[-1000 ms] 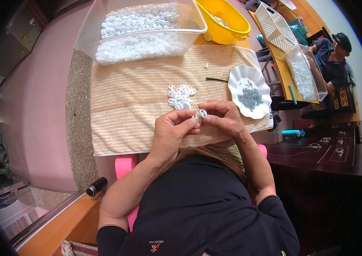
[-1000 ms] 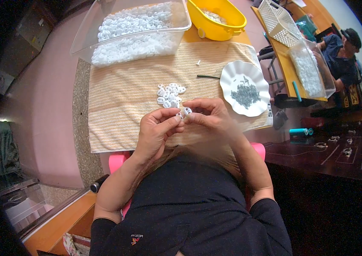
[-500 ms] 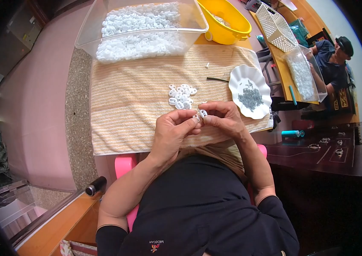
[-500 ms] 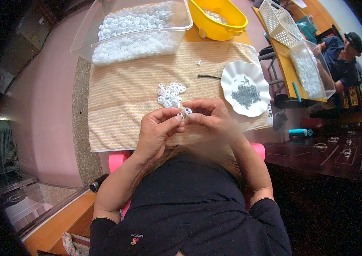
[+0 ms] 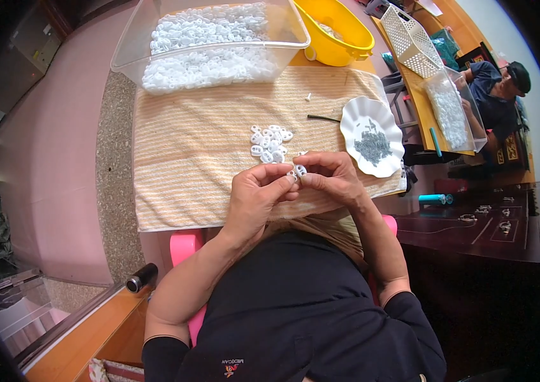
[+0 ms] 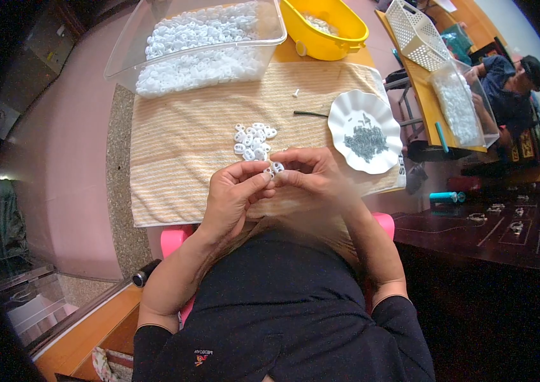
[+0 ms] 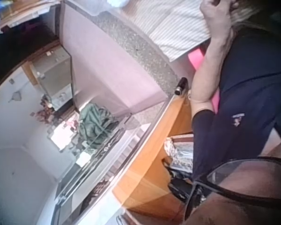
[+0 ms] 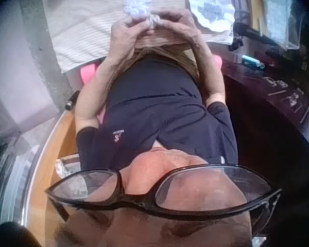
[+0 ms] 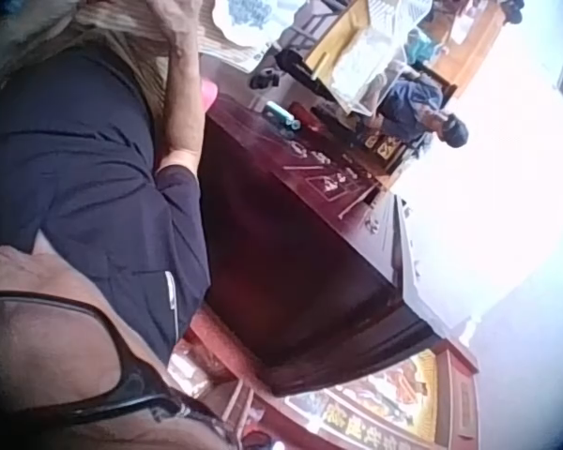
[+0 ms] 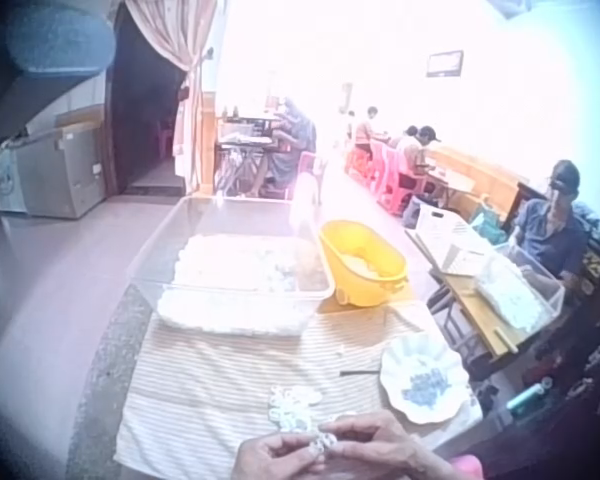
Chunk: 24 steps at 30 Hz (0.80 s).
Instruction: Assembling small white plastic components by inserting small grey pins using a tool.
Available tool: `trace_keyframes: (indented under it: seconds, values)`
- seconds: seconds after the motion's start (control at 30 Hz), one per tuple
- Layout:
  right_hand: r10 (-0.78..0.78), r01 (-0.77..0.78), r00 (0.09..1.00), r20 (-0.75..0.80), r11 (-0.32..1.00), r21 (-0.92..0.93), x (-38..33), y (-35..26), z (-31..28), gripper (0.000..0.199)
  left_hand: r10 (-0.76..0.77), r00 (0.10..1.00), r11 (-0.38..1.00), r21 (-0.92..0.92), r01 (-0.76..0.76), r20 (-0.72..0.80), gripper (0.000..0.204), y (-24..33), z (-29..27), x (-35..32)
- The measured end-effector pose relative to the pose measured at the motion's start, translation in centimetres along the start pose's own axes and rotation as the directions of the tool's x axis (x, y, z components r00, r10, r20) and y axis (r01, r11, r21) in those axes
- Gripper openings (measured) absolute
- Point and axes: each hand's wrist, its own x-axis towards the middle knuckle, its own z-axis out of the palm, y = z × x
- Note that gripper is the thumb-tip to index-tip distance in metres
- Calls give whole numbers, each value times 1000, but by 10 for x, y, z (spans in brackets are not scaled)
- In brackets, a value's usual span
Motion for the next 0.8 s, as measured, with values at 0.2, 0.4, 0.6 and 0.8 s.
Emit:
trace_keyframes:
  seconds: [0.2, 0.4, 0.6, 0.8]
  values:
    - [20, -20, 1000, 7, 1000, -4, 1, 3, 0, 33, -1, 1000, 1000, -3, 1, -11, 19, 0, 0, 0]
    - [7, -7, 1000, 9, 1000, 10, 0, 3, 1, 32, 1, 1000, 1000, -1, -1, -20, 15, 1, 1, -1]
    - [23, -23, 1000, -10, 1000, 0, -1, 1, 4, 31, -10, 999, 1000, 0, 10, -35, 14, 1, 1, -1]
    - [-14, 13, 1000, 13, 1000, 14, 0, 4, 2, 32, -19, 999, 1000, -7, 18, -34, 13, 1, 1, -1]
